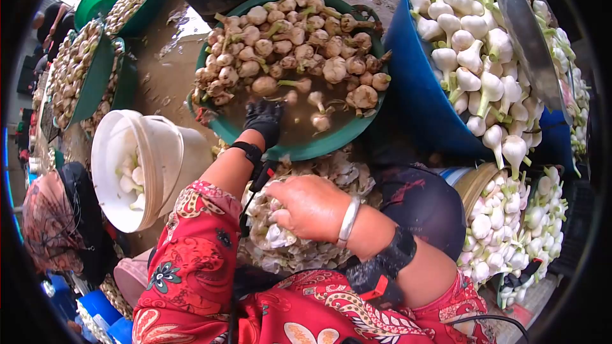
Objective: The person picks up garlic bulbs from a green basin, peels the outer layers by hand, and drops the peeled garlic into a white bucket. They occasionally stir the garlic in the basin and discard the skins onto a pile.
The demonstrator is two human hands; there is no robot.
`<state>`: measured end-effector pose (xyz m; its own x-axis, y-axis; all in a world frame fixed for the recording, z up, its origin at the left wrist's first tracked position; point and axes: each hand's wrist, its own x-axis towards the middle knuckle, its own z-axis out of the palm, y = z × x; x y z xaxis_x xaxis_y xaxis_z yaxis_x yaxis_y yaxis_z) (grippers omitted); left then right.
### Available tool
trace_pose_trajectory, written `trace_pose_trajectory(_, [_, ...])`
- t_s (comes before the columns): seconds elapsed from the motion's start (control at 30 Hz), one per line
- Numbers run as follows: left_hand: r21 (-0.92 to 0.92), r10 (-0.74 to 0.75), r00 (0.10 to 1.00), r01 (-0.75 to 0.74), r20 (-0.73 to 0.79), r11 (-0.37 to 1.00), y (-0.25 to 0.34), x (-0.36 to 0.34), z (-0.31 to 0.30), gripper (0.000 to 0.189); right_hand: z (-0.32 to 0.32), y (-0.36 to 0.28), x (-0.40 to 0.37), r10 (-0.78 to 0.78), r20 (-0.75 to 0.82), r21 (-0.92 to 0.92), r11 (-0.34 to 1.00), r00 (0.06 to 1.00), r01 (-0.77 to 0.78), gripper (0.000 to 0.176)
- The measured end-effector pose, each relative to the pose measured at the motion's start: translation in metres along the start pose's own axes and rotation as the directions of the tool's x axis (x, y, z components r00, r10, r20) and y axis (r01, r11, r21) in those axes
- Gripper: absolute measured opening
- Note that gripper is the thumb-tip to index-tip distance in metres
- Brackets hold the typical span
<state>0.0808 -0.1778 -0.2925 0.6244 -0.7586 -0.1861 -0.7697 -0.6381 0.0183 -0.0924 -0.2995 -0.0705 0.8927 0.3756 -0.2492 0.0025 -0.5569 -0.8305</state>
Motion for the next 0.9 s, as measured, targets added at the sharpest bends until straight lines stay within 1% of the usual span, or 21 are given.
trace_pose_trajectory(0.07, [0.13, -0.077, 0.988, 0.094, -0.131, 0.987, -0.012, 0.003, 0.027, 0.049, -0.009, 0.001, -0.002, 0.008, -0.067, 0.032, 0.999, 0.998, -0.005, 0.027])
trace_pose_trajectory(0.1, [0.13, -0.072, 0.989, 0.089, -0.128, 0.987, -0.009, 0.007, 0.012, 0.049, -0.011, 0.002, -0.003, -0.002, -0.106, 0.052, 0.999, 0.994, 0.008, 0.029])
trace_pose_trajectory(0.13, [0.086, -0.104, 0.974, 0.088, 0.201, 0.992, -0.005, 0.009, -0.022, 0.046, -0.013, 0.002, -0.003, -0.002, -0.111, 0.057, 0.998, 0.994, 0.008, 0.029])
trace_pose_trajectory(0.17, [0.047, -0.116, 0.856, 0.107, 0.505, 0.993, -0.004, 0.009, -0.047, 0.043, -0.017, 0.001, -0.002, 0.028, -0.161, 0.051, 0.999, 0.987, -0.02, 0.03])
trace_pose_trajectory(0.2, [-0.049, -0.07, 0.92, 0.096, 0.385, 0.994, -0.003, 0.001, -0.057, 0.037, -0.018, -0.001, -0.002, 0.056, -0.206, 0.046, 0.998, 0.977, -0.047, 0.031])
trace_pose_trajectory(0.23, [-0.039, -0.08, 0.92, 0.102, 0.384, 0.994, -0.007, -0.005, -0.064, 0.037, -0.018, -0.002, -0.001, 0.103, -0.277, 0.027, 0.995, 0.955, -0.1, 0.033])
trace_pose_trajectory(0.3, [-0.515, 0.051, 0.996, -0.007, 0.072, 0.857, -0.019, -0.019, -0.085, 0.032, -0.018, 0.0, 0.001, 0.164, -0.42, 0.032, 0.986, 0.892, -0.167, 0.042])
trace_pose_trajectory(0.33, [-0.501, 0.039, 0.997, -0.001, 0.065, 0.865, -0.014, -0.031, -0.112, 0.032, -0.02, -0.002, 0.001, 0.191, -0.488, 0.053, 0.981, 0.852, -0.189, 0.048])
trace_pose_trajectory(0.37, [-0.783, -0.077, 0.987, 0.159, 0.141, 0.601, -0.006, -0.046, -0.138, 0.028, -0.02, -0.004, 0.001, 0.217, -0.552, 0.078, 0.975, 0.806, -0.209, 0.055])
trace_pose_trajectory(0.4, [-0.933, -0.153, 0.957, 0.278, 0.248, 0.227, 0.006, -0.064, -0.17, 0.025, -0.013, 0.005, 0.004, 0.191, -0.606, 0.089, 0.981, 0.772, -0.172, 0.068])
trace_pose_trajectory(0.43, [-0.964, -0.105, 0.97, 0.233, 0.221, 0.127, 0.015, -0.082, -0.197, 0.025, -0.014, 0.001, 0.004, 0.147, -0.621, 0.132, 0.988, 0.769, -0.083, 0.068])
trace_pose_trajectory(0.47, [-0.973, -0.103, 0.968, 0.229, 0.228, -0.001, 0.024, -0.101, -0.222, 0.027, -0.01, 0.002, 0.007, 0.159, -0.581, 0.316, 0.948, 0.798, 0.041, 0.064])
trace_pose_trajectory(0.5, [-0.967, -0.098, 0.968, 0.219, 0.232, -0.13, 0.032, -0.117, -0.237, 0.029, -0.004, 0.005, 0.012, 0.159, -0.537, 0.49, 0.859, 0.829, 0.152, 0.06])
trace_pose_trajectory(0.53, [-0.965, -0.132, 0.974, 0.151, 0.182, -0.213, 0.037, -0.13, -0.242, 0.031, -0.001, 0.002, 0.016, 0.17, -0.445, 0.704, 0.673, 0.879, 0.226, 0.055])
trace_pose_trajectory(0.6, [-0.915, -0.172, 0.982, 0.001, 0.077, -0.403, 0.043, -0.151, -0.243, 0.032, 0.001, -0.005, 0.015, 0.07, -0.485, 0.64, 0.708, 0.872, 0.299, 0.057])
trace_pose_trajectory(0.63, [-0.917, -0.183, 0.981, -0.008, 0.07, -0.399, 0.046, -0.157, -0.24, 0.032, 0.001, -0.009, 0.015, -0.01, -0.521, 0.576, 0.734, 0.854, 0.36, 0.059])
trace_pose_trajectory(0.7, [-0.889, -0.275, 0.96, -0.077, 0.056, -0.451, 0.054, -0.162, -0.232, 0.032, 0.007, -0.014, 0.015, -0.006, -0.534, 0.575, 0.73, 0.846, 0.368, 0.059])
trace_pose_trajectory(0.77, [-0.882, -0.276, 0.96, -0.086, 0.051, -0.463, 0.059, -0.16, -0.229, 0.031, 0.008, -0.016, 0.013, -0.065, -0.602, 0.388, 0.847, 0.796, 0.362, 0.059])
trace_pose_trajectory(0.83, [-0.919, -0.318, 0.948, -0.125, 0.0, -0.373, 0.062, -0.157, -0.23, 0.031, 0.007, -0.014, 0.014, -0.058, -0.613, 0.383, 0.851, 0.788, 0.361, 0.06])
trace_pose_trajectory(0.87, [-0.951, -0.338, 0.94, -0.14, -0.04, -0.277, 0.065, -0.155, -0.234, 0.03, 0.005, -0.013, 0.014, -0.059, -0.64, 0.361, 0.857, 0.766, 0.367, 0.061])
trace_pose_trajectory(0.9, [-0.95, -0.336, 0.941, -0.139, -0.038, -0.28, 0.063, -0.154, -0.23, 0.03, 0.002, -0.015, 0.012, -0.061, -0.666, 0.339, 0.863, 0.744, 0.374, 0.062])
